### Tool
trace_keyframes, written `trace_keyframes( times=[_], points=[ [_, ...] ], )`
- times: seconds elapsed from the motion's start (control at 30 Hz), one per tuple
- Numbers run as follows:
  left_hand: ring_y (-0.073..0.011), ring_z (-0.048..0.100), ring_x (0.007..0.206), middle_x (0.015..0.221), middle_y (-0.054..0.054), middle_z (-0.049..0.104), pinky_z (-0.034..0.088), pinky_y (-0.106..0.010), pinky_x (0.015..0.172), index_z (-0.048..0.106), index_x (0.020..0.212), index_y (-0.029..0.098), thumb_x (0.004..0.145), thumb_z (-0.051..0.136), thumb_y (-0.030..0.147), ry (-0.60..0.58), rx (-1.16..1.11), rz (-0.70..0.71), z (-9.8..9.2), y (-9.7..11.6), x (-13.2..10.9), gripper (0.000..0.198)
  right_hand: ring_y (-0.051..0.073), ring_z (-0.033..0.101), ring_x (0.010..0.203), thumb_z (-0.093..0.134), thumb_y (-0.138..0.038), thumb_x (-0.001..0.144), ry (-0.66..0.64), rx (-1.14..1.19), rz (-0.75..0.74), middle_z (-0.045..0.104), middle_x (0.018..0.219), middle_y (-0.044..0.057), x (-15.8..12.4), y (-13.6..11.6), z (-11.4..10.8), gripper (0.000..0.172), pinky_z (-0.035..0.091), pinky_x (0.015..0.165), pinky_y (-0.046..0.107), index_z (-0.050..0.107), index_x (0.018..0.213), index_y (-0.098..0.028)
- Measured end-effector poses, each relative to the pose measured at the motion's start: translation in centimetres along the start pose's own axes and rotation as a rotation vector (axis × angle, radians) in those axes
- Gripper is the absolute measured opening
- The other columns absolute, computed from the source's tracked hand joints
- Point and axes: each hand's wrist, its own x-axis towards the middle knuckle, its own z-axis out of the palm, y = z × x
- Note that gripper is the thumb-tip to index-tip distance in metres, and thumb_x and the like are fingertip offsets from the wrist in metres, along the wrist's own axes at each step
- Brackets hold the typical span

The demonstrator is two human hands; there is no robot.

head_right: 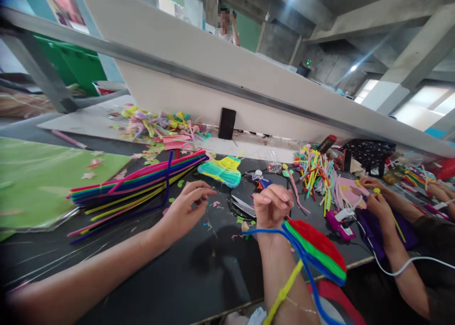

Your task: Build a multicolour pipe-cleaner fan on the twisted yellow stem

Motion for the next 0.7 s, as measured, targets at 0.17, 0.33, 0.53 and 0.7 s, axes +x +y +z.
trace_keyframes(
  times=[0.17, 0.33, 0.53, 0.7],
  points=[
    [-0.0151, 0.056, 0.084, 0.091, -0.005, 0.060, 0.047, -0.027, 0.077, 0.061, 0.091, 0.019, 0.083, 0.047, 0.022, -0.437, -0.142, -0.035, 1.8, 6.1, -3.9, 0.016, 0.008, 0.037, 0.044, 0.060, -0.025, 0.074, 0.101, -0.093, 0.016, 0.058, 0.063, -0.007, 1.1, 1.1, -1.3, 0.015, 0.036, 0.064, 0.030, 0.056, 0.059, -0.026],
    [-0.0222, 0.059, 0.090, 0.110, -0.011, 0.057, 0.049, -0.033, 0.077, 0.056, 0.109, 0.020, 0.077, 0.059, 0.044, -0.886, 0.013, -0.007, 3.8, 11.3, -6.9, 0.040, 0.011, 0.038, 0.053, 0.058, -0.029, 0.071, 0.100, -0.256, 0.031, 0.058, 0.073, -0.005, 2.1, 1.2, -2.3, 0.010, 0.037, 0.075, 0.033, 0.055, 0.062, -0.027],
    [-0.0244, 0.063, 0.079, 0.089, -0.010, 0.064, 0.050, -0.034, 0.069, 0.058, 0.098, 0.017, 0.086, 0.044, 0.040, -1.033, 0.142, 0.134, 7.2, 11.8, -7.4, 0.029, 0.014, 0.036, 0.060, 0.051, -0.039, 0.072, 0.121, -0.452, 0.055, 0.061, 0.083, -0.003, 2.6, 0.9, -2.9, 0.015, 0.036, 0.086, 0.040, 0.055, 0.062, -0.028],
    [-0.0224, 0.064, 0.073, 0.084, -0.011, 0.066, 0.050, -0.031, 0.066, 0.058, 0.096, 0.016, 0.086, 0.041, 0.030, -1.004, 0.194, 0.182, 8.9, 11.7, -8.2, 0.025, 0.015, 0.039, 0.063, 0.051, -0.039, 0.070, 0.108, -0.457, 0.061, 0.062, 0.085, -0.003, 2.7, 0.7, -2.8, 0.014, 0.034, 0.090, 0.043, 0.058, 0.062, -0.029]
  ],
)
